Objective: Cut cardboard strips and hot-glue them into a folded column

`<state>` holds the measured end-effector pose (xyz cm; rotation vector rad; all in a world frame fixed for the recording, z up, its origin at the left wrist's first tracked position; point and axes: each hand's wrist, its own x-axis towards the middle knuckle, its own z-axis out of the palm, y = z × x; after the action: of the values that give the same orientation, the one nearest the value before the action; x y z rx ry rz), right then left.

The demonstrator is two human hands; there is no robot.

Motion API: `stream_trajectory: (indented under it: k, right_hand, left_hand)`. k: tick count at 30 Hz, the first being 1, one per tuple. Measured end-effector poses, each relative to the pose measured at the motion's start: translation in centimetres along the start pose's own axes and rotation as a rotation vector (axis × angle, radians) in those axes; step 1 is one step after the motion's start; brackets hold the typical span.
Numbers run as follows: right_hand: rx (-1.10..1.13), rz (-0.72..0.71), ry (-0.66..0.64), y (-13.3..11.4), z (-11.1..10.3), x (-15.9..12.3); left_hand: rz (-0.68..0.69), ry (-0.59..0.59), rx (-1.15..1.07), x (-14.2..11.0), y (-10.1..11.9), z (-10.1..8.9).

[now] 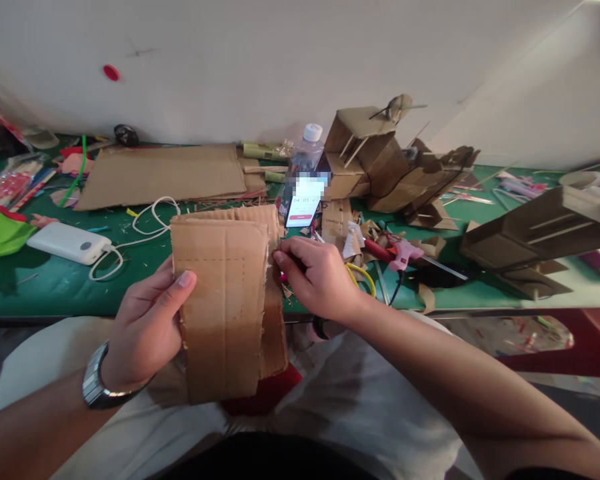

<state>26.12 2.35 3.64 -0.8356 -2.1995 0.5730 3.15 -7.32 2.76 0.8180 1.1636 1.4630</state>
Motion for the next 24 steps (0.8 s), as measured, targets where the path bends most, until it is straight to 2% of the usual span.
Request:
stream_trajectory:
  k: [11, 14, 18, 24]
  right_hand:
    - [0.052, -0.017, -0.015, -0.39, -0.43, -0.15]
    - [0.071, 0.046, 0.01, -0.36, -0.38, -0.08]
    - [0.147, 0.153, -0.053, -0.24, -0.45, 0.18]
    - [0.139, 0.149, -0.076, -0.34, -0.43, 0.16]
  left_hand:
    - [0.02, 0.015, -0.007, 0.28, -0.14, 0.0]
    - [0.024, 0.012, 0.014, 0.19, -0.14, -0.01]
    - [0.042, 0.0, 0.019, 0.1, -0.09, 0.15]
    - [0.031, -0.008, 0.001, 0.08, -0.17, 0.18]
